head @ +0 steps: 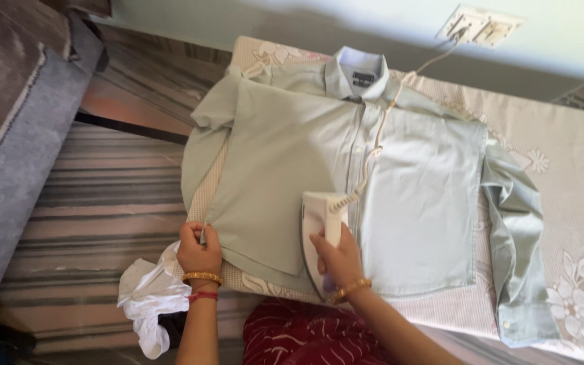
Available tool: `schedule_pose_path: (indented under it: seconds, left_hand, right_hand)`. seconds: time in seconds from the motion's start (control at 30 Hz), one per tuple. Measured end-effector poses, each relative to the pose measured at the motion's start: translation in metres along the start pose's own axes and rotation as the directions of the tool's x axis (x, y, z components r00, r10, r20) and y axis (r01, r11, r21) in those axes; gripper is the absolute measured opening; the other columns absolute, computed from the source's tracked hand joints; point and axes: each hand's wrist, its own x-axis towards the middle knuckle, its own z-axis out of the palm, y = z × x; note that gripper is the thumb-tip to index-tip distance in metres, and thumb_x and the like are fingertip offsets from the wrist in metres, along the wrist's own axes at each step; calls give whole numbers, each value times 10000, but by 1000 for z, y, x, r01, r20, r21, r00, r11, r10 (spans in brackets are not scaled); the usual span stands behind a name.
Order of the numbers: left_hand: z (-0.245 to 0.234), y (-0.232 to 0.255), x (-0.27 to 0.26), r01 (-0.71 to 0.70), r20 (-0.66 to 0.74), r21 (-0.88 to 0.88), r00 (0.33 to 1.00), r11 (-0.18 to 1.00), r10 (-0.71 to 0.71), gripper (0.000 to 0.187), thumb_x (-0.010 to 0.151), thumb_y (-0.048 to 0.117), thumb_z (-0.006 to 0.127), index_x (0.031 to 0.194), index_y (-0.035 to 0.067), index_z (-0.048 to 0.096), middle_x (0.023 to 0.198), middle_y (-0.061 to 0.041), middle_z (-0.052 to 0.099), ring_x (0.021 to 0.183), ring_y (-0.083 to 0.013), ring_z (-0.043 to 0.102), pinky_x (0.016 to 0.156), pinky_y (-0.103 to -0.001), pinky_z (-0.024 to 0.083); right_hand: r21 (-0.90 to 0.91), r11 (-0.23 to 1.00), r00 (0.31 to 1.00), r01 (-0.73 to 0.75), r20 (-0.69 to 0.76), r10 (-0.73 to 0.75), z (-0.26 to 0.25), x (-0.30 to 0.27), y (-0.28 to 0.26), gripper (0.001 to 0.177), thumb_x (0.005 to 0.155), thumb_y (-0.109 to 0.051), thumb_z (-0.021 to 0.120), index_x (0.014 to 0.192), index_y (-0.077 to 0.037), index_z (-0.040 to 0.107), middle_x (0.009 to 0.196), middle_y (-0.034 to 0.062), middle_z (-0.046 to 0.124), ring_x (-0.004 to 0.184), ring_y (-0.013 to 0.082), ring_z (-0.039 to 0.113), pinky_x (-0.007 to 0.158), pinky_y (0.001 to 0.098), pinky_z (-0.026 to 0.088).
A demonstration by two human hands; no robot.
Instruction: The person irons a light-colored long-sleeved shirt laid out on a table. They smooth the fabric with their hands, then use an electric iron to press the front panels, collar, and sleeves. The shirt remains on the table throughout the clip.
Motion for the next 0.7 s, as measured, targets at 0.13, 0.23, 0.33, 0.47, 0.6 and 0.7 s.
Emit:
schedule_pose_path:
  seconds: [0.13,0.23,0.33,0.47,0.6,0.7]
  left_hand:
    - [3,-1,1,0,0,-13,1000,1000,0,188,934,208,698,986,44,621,750,-83,639,641,-233,607,622,-375,499]
    - [2,-3,1,-16,-20,-8,1000,1000,16,190,937,202,699,997,40,620,756,-96,634,647,-243,610,619,-378,501]
    - [2,-1,0,-25,-18,-28,1000,999,24,155,960,176,667,1035,50,618,774,-95,649,675,-241,630,642,-376,510]
    - [1,3,-2,26,-46,-116,998,993,-32,145,965,140,598,1085,59,603,843,-84,678,737,-223,673,609,-357,532]
    - [2,3,-2,14,-54,-123,998,992,-20,184,948,124,596,1110,38,593,870,-101,677,741,-221,678,631,-341,546]
    - [1,4,-1,18,-35,-156,999,988,-24,196,954,115,592,1128,26,586,896,-109,672,747,-221,673,631,-338,547]
  right_hand:
    - [19,986,985,168,32,-169,5,44,-20,197,908,-200,702,880,-71,556,555,16,536,399,122,510,354,284,413]
    - [62,977,979,203,-26,-202,13,99,-49,218,888,-192,713,843,-72,536,573,10,539,403,123,511,356,297,407]
    - [207,966,988,153,-15,-153,13,121,-66,206,851,-156,724,863,-98,527,582,5,530,392,124,461,362,297,409]
    - [33,989,987,144,62,-146,15,79,-53,217,911,-184,700,884,-33,547,571,24,526,413,122,497,359,289,417]
    - [-32,999,991,40,132,-35,26,23,-18,164,868,-153,684,937,-82,553,574,6,566,400,119,518,343,288,441]
    - [-29,996,979,89,185,-82,34,23,-14,155,882,-145,690,917,-72,558,575,16,560,395,119,503,341,282,425]
